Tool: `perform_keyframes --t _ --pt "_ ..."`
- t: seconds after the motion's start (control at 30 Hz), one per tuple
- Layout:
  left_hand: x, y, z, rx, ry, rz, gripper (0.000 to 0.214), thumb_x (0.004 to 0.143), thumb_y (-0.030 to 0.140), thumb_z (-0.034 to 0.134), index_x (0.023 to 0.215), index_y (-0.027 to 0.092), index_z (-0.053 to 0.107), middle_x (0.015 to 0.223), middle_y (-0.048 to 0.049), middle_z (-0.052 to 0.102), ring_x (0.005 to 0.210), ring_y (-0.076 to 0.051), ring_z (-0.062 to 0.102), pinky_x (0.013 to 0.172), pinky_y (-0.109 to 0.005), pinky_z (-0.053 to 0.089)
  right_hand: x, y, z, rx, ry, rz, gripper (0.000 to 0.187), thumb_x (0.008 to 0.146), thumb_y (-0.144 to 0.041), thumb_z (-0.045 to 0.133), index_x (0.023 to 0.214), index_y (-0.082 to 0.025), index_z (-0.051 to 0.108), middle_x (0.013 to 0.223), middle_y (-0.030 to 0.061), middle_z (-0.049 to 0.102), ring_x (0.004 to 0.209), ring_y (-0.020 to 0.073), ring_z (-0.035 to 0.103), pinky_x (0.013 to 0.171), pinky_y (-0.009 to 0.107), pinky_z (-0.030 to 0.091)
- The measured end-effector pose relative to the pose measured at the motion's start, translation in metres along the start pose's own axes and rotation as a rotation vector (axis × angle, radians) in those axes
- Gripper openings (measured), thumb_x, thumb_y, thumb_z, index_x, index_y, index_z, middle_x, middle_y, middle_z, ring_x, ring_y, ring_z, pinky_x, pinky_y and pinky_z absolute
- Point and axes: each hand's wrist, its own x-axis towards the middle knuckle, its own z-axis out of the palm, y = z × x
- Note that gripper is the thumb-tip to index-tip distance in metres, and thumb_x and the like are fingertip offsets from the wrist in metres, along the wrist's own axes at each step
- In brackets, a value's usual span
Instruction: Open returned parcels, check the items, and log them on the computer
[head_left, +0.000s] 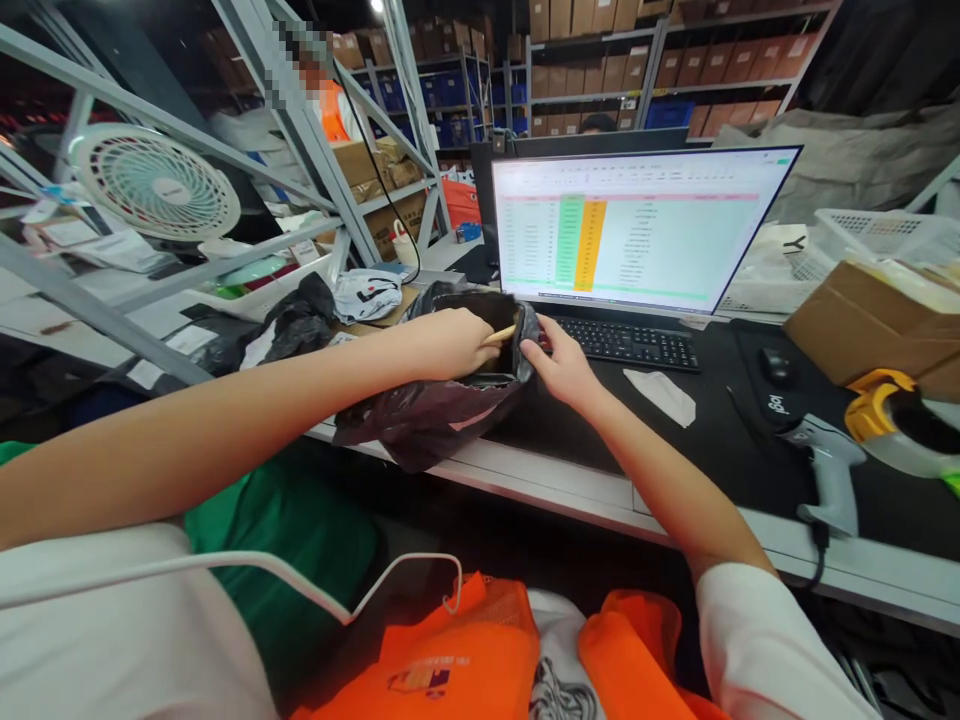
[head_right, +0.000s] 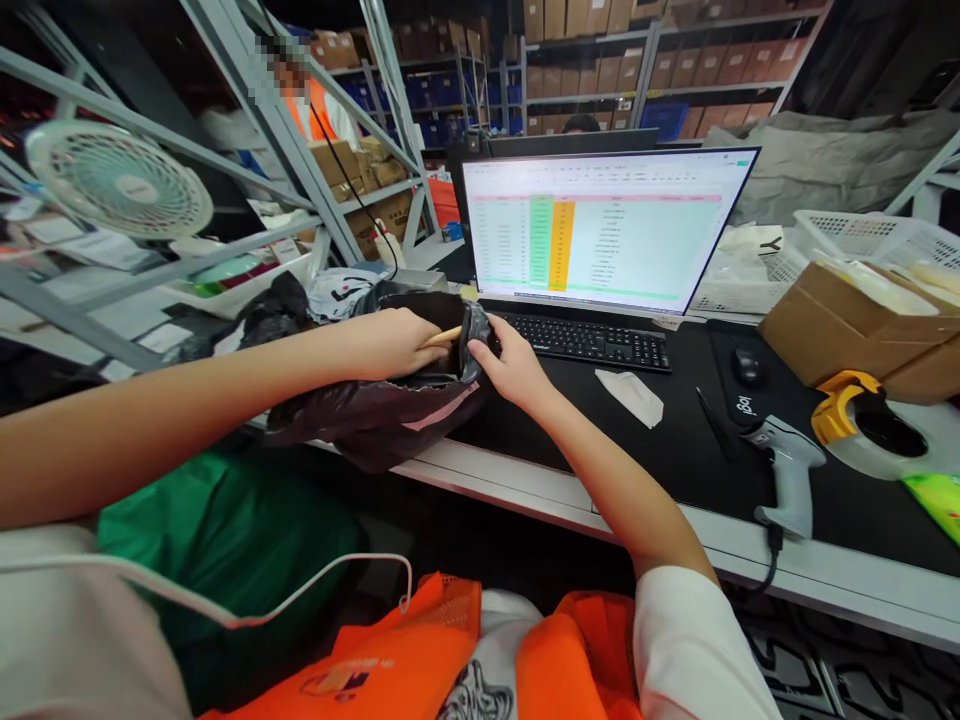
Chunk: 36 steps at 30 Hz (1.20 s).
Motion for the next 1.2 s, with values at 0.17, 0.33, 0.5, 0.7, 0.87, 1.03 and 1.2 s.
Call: perform_keyframes --t 0.17,0.33,0.5,0.7,0.87,1.03,1.2 --pt "-0.008 -0.001 -0.007 -0.266 -0.113 -0.013 0.06 0.095 0.06 0.041 0.125 0.018 0.071 0.116 -0.0146 0.076 0.092 -0.027 0.072 0.078 -0.033 0.052 0.006 0.011 0.008 0.049 -0.061 0.085 0.032 0.099 -0.044 0.048 0.109 -0.019 0.066 0.103 0.0083 0.072 0.095 0.0237 0.066 0.091 0.037 0.053" --pt "-0.013 -0.027 -0.015 -0.457 -0.384 0.05 0.048 0.083 0.05 0.056 0.118 0.021 0.073 0.113 -0.0046 0.077 0.095 -0.025 0.071 0.076 -0.028 0.052 -0.006 -0.018 0.003 0.11 0.006 0.093 0.031 0.1 -0.043 0.049 0.105 -0.019 0.068 0.097 0.0062 0.072 0.088 0.0224 0.065 0.083 0.034 0.052" --pt "-0.028 -0.035 -0.032 -0.424 -0.352 0.082 0.036 0.078 0.043 0.061 0.1 0.019 0.077 0.09 -0.0017 0.075 0.08 -0.022 0.067 0.067 -0.026 0.048 -0.008 -0.045 -0.005 0.128 0.04 0.06 0.029 0.101 -0.043 0.052 0.1 -0.02 0.07 0.091 0.0044 0.071 0.082 0.0198 0.063 0.079 0.031 0.049" --pt "-0.044 -0.023 -0.014 -0.12 0.204 0.13 0.017 0.088 0.031 0.06 0.089 0.016 0.069 0.083 -0.0058 0.068 0.074 -0.019 0.061 0.064 -0.028 0.042 -0.012 -0.022 -0.005 0.054 -0.164 0.291 0.03 0.095 -0.045 0.051 0.08 -0.02 0.061 0.072 0.0001 0.061 0.069 0.0177 0.055 0.065 0.029 0.04" --pt "-0.062 -0.011 0.027 0.283 0.495 0.441 0.023 0.098 0.012 0.048 0.097 0.016 0.071 0.091 -0.0107 0.068 0.084 -0.023 0.062 0.07 -0.032 0.045 -0.024 -0.011 -0.013 0.045 -0.242 0.342 0.026 0.091 -0.041 0.055 0.099 -0.019 0.067 0.089 0.0042 0.07 0.08 0.0215 0.062 0.075 0.034 0.049" --pt "-0.08 -0.001 0.041 0.174 0.489 0.449 0.021 0.094 0.015 0.057 0.107 0.017 0.073 0.113 -0.0121 0.071 0.102 -0.026 0.064 0.085 -0.038 0.049 -0.016 -0.05 -0.031 -0.008 -0.12 -0.094 0.049 0.096 -0.035 0.059 0.143 -0.022 0.056 0.145 0.0145 0.056 0.131 0.0282 0.056 0.108 0.046 0.048" --pt "-0.089 0.006 0.033 -0.081 0.411 0.398 0.028 0.099 0.024 0.05 0.103 0.018 0.076 0.126 -0.0122 0.068 0.119 -0.028 0.063 0.1 -0.042 0.049 0.006 -0.076 -0.017 -0.254 -0.372 -0.239 0.022 0.1 -0.034 0.06 0.099 -0.018 0.075 0.137 0.0165 0.061 0.125 0.0305 0.06 0.109 0.048 0.049"
